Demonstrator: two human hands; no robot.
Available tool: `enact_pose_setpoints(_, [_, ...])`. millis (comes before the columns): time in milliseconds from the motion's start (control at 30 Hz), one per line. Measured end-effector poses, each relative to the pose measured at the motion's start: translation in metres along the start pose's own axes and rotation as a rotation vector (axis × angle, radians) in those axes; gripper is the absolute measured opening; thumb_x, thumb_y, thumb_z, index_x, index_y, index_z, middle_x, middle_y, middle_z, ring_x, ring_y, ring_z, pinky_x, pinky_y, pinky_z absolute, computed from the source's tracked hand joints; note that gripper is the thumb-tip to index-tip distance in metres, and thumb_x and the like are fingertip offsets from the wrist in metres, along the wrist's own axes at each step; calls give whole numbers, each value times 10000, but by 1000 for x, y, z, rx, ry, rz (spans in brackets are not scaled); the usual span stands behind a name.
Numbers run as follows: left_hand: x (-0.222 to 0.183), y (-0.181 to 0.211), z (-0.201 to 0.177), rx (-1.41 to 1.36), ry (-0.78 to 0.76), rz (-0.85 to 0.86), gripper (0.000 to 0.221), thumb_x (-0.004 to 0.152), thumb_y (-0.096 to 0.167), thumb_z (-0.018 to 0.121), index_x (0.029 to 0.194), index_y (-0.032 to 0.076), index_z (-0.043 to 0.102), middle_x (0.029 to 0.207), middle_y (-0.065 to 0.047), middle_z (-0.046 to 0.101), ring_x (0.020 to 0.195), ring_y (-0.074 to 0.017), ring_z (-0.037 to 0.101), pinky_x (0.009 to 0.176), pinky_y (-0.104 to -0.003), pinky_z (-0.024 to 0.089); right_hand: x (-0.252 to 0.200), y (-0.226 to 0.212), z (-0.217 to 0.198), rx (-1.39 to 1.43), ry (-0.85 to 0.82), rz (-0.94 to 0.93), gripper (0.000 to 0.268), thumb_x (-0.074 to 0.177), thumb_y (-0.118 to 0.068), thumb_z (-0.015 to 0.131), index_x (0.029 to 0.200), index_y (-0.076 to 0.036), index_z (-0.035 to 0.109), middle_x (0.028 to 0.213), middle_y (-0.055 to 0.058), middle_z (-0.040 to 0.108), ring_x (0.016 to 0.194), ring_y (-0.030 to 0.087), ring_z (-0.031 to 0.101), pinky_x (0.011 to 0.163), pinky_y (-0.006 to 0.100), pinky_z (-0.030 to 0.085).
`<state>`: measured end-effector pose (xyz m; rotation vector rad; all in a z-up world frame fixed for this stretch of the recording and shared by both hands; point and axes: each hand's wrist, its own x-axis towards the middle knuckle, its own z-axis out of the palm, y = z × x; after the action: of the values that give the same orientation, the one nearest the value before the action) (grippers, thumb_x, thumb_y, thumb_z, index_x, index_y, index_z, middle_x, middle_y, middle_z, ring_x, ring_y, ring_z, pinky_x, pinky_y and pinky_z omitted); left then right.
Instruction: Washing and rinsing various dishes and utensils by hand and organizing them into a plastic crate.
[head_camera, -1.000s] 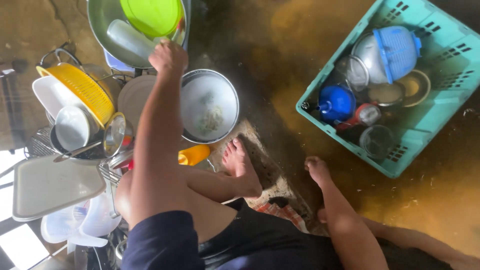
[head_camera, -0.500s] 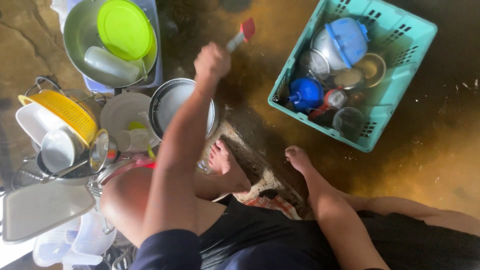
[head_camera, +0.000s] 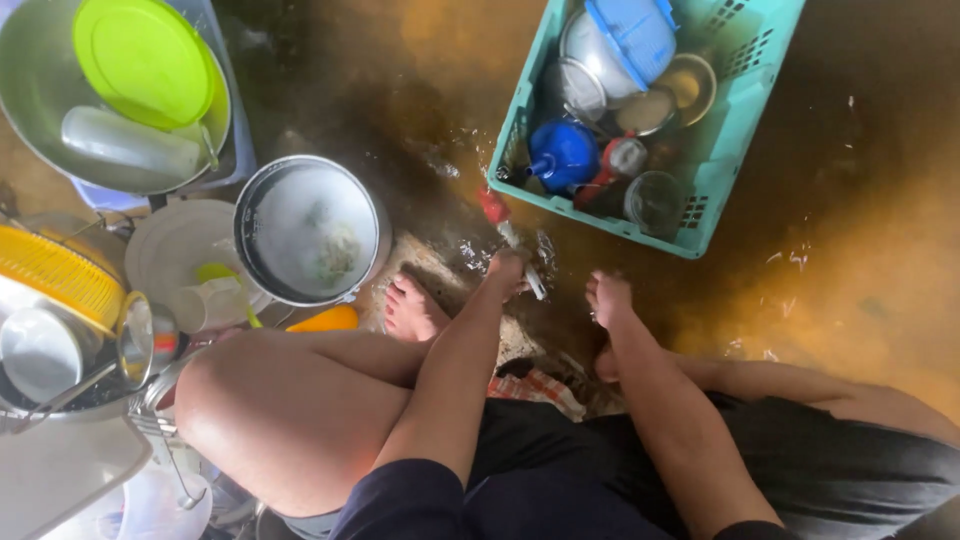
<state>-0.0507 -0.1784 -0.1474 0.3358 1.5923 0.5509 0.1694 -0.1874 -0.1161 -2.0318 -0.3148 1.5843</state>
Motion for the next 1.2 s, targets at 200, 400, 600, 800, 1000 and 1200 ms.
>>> enact_pose_setpoints(200, [-20, 39, -5, 171, 57, -38, 535, 872, 231, 474, 1342, 57, 661, 1276, -193, 696, 1180, -354, 678, 989, -509, 605, -80, -62, 54, 206, -599, 130, 260, 1008, -202, 639, 1140, 11, 708, 1071, 204, 757, 983, 346, 754, 994, 549, 566])
enact_pose_setpoints(400, [95, -29, -24, 465, 590, 618, 345, 1121, 206, 477, 1277, -35, 668, 1218, -216, 718, 1248, -283, 611, 1136, -422, 376, -71, -41, 58, -117, -552, -214, 385, 1038, -267, 648, 1339, -28, 623, 1259, 235, 682, 1166, 339, 696, 984, 510, 550])
enact_pose_setpoints(600, [15, 91, -74, 342, 997, 736, 435, 985, 124, 565, 1406, 102, 457, 1172, -118, 663, 1064, -301, 709, 935, -439, 576, 15, 32, 2, -129, -197, -42, 445, 992, -323, 705, 1301, -43, 549, 1085, 171, 702, 970, 287, 742, 793, 404, 650])
enact_pose_setpoints(800, [-100, 193, -49, 460, 703, 929, 444, 918, 128, 545, 1310, 330, 584, 1005, -61, 684, 1006, -288, 728, 905, -418, 605, 43, 47, 19, -135, -162, -83, 360, 1028, -320, 609, 1282, -65, 589, 1110, 161, 729, 952, 281, 745, 733, 351, 620])
enact_pose_setpoints(1000, [-66, 199, 24, 1354, 270, 1013, 405, 927, 229, 470, 1209, 449, 658, 1095, 51, 658, 1127, -201, 680, 990, -413, 525, 20, 32, 27, -406, -273, -274, 318, 959, -298, 677, 1190, -79, 682, 981, 106, 739, 885, 172, 747, 721, 296, 604])
enact_pose_setpoints(1200, [-75, 202, 74, 1757, 47, 1106, 414, 965, 146, 551, 1305, 373, 614, 1296, 16, 604, 1302, -240, 515, 1122, -627, 234, -16, 18, 13, -692, -360, -431, 350, 1062, -291, 549, 1214, -2, 672, 910, 175, 728, 850, 288, 762, 784, 400, 608])
